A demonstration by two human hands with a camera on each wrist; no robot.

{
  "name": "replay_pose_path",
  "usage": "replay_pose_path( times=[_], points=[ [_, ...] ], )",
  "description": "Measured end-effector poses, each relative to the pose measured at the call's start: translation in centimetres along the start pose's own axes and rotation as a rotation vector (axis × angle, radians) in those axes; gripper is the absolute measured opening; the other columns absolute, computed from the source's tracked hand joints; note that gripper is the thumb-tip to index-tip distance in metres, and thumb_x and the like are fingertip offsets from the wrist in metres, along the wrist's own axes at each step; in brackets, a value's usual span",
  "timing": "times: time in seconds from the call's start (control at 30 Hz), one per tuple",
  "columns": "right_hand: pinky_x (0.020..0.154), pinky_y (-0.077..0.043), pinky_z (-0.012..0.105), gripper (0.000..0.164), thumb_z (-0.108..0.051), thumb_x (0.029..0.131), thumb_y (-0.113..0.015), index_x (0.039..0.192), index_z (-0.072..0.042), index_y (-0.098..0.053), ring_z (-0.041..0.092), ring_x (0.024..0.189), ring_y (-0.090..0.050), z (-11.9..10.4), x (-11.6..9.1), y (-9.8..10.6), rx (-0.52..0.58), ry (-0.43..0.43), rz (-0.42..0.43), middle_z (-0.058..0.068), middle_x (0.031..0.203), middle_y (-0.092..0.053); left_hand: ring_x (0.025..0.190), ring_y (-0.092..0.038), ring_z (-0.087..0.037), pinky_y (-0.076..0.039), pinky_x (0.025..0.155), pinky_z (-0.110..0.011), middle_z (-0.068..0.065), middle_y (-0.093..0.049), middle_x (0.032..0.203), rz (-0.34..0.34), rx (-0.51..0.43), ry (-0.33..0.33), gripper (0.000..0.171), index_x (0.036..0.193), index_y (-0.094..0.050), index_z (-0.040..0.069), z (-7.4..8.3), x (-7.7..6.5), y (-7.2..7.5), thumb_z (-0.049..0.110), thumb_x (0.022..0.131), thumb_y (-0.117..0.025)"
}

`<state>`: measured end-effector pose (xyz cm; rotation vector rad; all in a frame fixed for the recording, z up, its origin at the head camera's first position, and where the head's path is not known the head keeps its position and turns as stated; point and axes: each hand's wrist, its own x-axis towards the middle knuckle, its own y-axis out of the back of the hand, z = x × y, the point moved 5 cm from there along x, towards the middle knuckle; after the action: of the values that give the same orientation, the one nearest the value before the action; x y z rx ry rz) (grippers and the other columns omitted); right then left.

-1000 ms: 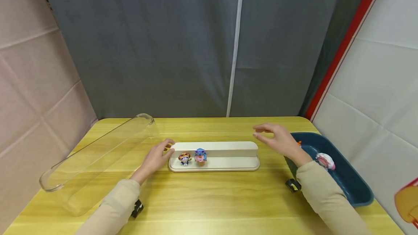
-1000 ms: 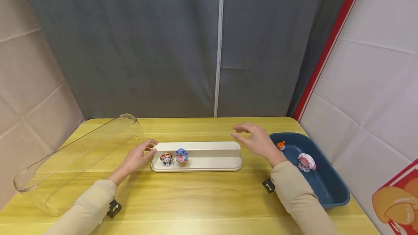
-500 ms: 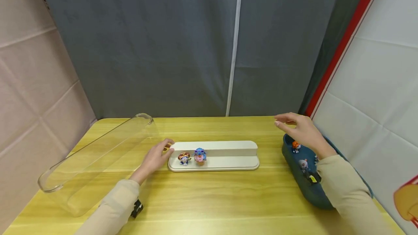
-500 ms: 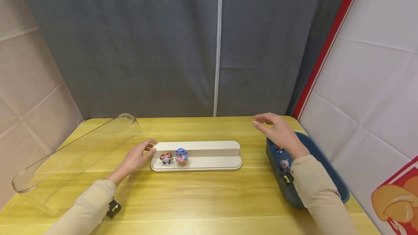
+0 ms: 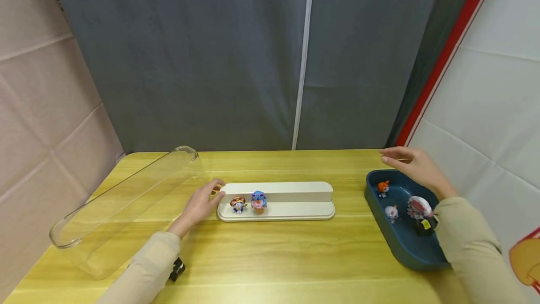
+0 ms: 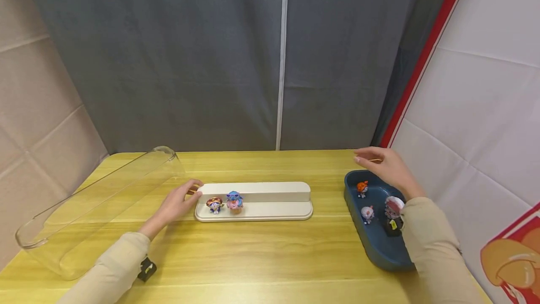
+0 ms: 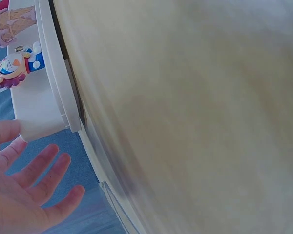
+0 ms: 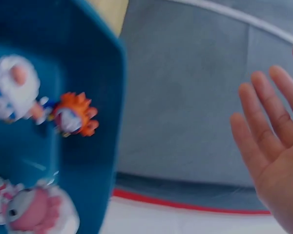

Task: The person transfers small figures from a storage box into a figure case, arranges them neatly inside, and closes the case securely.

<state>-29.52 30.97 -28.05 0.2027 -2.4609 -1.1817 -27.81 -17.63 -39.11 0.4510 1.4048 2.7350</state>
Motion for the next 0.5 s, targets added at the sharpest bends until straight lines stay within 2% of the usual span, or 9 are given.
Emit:
replay_pose_path(
  times=[0.1, 0.23, 0.3, 0.37, 0.43, 0.5],
  points=[
    [0.073, -0.045, 0.023, 0.038, -0.028, 0.089, -0.054, 0.116, -0.002, -0.055, 0.004, 0.087, -0.054, 1.5, -0.2, -0.2, 0.014, -0.038, -0.033, 0.016, 0.106, -0.059, 0.095, -0.053, -0.031, -0.042, 0.076, -0.048, -0.015, -0.057, 0.106, 0.003, 0.006, -0.005, 0.024, 0.112, -0.053, 0.009, 0.0, 0.0, 0.1, 0.018, 0.089, -0.053],
    [0.082, -0.042, 0.043, 0.045, -0.034, 0.088, -0.053, 0.12, -0.003, -0.052, 0.022, 0.099, -0.052, 3.7, -0.7, -0.8, 0.045, -0.122, -0.11, 0.016, 0.112, -0.056, 0.095, -0.054, -0.031, -0.042, 0.076, -0.048, -0.015, -0.058, 0.105, 0.005, 0.008, -0.013, 0.024, 0.111, -0.053, 0.009, 0.0, -0.1, 0.1, 0.018, 0.089, -0.053],
    [0.084, -0.039, 0.047, 0.048, -0.037, 0.088, -0.052, 0.123, -0.004, -0.05, 0.018, 0.1, -0.052, 4.9, -0.9, -1.2, 0.062, -0.153, -0.151, 0.016, 0.115, -0.055, 0.095, -0.054, -0.031, -0.042, 0.077, -0.048, -0.015, -0.058, 0.105, 0.003, 0.005, -0.014, 0.024, 0.111, -0.053, 0.008, 0.0, -0.1, 0.1, 0.018, 0.089, -0.053],
    [0.085, -0.041, 0.04, 0.05, -0.039, 0.088, -0.051, 0.125, -0.005, -0.049, 0.006, 0.098, -0.051, 6.0, -1.1, -1.6, 0.072, -0.178, -0.176, 0.014, 0.117, -0.054, 0.095, -0.054, -0.031, -0.042, 0.077, -0.048, -0.015, -0.058, 0.105, 0.0, 0.005, -0.012, 0.024, 0.112, -0.053, 0.008, -0.1, -0.1, 0.0, 0.018, 0.089, -0.053],
    [0.085, -0.041, 0.037, 0.051, -0.039, 0.087, -0.052, 0.125, -0.006, -0.048, -0.006, 0.094, -0.047, 6.7, -1.2, -1.8, 0.084, -0.2, -0.184, 0.013, 0.118, -0.053, 0.095, -0.053, -0.031, -0.042, 0.077, -0.048, -0.015, -0.057, 0.106, -0.006, 0.005, -0.007, 0.025, 0.112, -0.052, 0.008, -0.1, -0.1, 0.0, 0.018, 0.089, -0.053],
    [0.085, -0.04, 0.038, 0.052, -0.039, 0.088, -0.052, 0.126, -0.004, -0.047, -0.008, 0.092, -0.046, 7.1, -1.4, -1.9, 0.098, -0.214, -0.188, 0.014, 0.119, -0.053, 0.096, -0.053, -0.031, -0.042, 0.077, -0.048, -0.015, -0.057, 0.106, -0.011, 0.005, 0.001, 0.025, 0.113, -0.052, 0.008, -0.1, -0.1, 0.0, 0.018, 0.089, -0.053]
  ],
)
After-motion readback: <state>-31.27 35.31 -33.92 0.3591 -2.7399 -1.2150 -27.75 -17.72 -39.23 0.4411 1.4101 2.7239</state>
